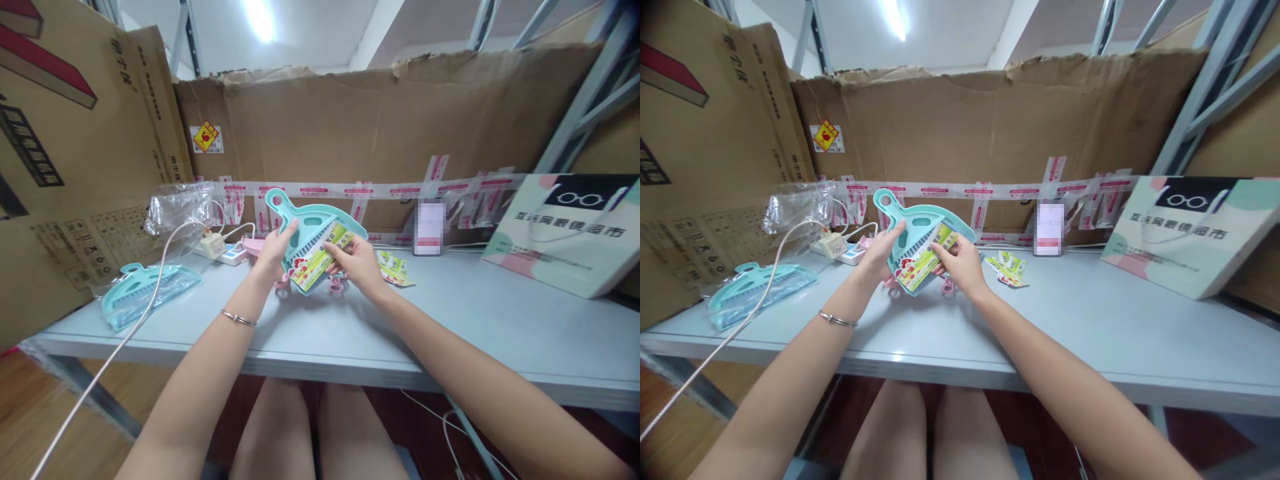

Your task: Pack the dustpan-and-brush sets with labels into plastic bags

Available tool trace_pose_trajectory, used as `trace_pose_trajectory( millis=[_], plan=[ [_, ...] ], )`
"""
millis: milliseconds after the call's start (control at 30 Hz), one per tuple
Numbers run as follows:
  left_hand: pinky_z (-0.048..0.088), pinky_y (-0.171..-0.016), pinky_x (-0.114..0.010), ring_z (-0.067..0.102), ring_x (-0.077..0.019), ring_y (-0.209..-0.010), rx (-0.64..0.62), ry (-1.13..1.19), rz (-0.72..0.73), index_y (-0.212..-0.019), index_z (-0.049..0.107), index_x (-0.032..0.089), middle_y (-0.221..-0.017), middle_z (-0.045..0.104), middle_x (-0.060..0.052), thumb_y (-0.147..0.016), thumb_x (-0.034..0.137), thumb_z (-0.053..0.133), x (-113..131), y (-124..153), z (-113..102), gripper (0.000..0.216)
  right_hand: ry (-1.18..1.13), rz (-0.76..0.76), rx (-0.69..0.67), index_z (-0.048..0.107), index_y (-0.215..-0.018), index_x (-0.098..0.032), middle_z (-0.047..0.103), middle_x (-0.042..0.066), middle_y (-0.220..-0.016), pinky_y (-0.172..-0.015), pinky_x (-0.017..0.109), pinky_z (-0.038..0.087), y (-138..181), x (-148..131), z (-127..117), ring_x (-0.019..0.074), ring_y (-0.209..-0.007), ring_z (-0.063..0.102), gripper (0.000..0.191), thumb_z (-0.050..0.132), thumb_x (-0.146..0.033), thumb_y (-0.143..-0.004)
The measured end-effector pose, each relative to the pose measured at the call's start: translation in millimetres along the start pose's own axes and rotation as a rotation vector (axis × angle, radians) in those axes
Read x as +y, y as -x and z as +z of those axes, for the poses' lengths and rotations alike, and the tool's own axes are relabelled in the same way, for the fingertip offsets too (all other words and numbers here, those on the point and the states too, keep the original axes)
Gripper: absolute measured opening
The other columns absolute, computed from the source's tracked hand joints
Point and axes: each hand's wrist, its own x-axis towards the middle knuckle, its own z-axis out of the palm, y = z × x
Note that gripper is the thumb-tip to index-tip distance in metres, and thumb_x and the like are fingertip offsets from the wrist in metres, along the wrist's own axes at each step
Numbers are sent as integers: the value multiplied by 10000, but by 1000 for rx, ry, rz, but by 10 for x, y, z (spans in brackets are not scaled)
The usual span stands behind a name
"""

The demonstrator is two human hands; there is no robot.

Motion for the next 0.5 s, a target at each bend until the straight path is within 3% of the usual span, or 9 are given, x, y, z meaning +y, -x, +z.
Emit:
trace_pose_trajectory(
  millis=[133, 300, 500],
  plan=[
    [531, -764, -341, 664, -219, -844, -80, -4, -34, -984, 600, 146, -882, 701, -70, -665, 435, 746, 61, 48, 0, 455, 48, -12, 58, 529, -803, -220, 628, -21, -541, -400, 283, 494, -7, -15, -52, 161, -421, 586, 237, 667, -394, -720],
    [519, -784, -359, 659, -211, -833, -268, -181, -48, -957, 611, 127, -941, 694, -81, -523, 261, 844, 81, 84, -48, 511, 97, 5, 98, 507, -805, -233, 586, -41, -485, -368, 263, 455, -49, 23, -88, 160, -409, 572, 242, 645, -421, -741],
    [514, -757, -361, 652, -205, -802, -273, -309, -20, -960, 624, 118, -923, 694, -79, -549, 223, 813, 77, 91, -84, 465, 109, -25, 104, 451, -779, -237, 524, -66, -488, -361, 247, 407, -86, 78, -141, 133, -392, 514, 369, 695, -494, -675]
  ],
)
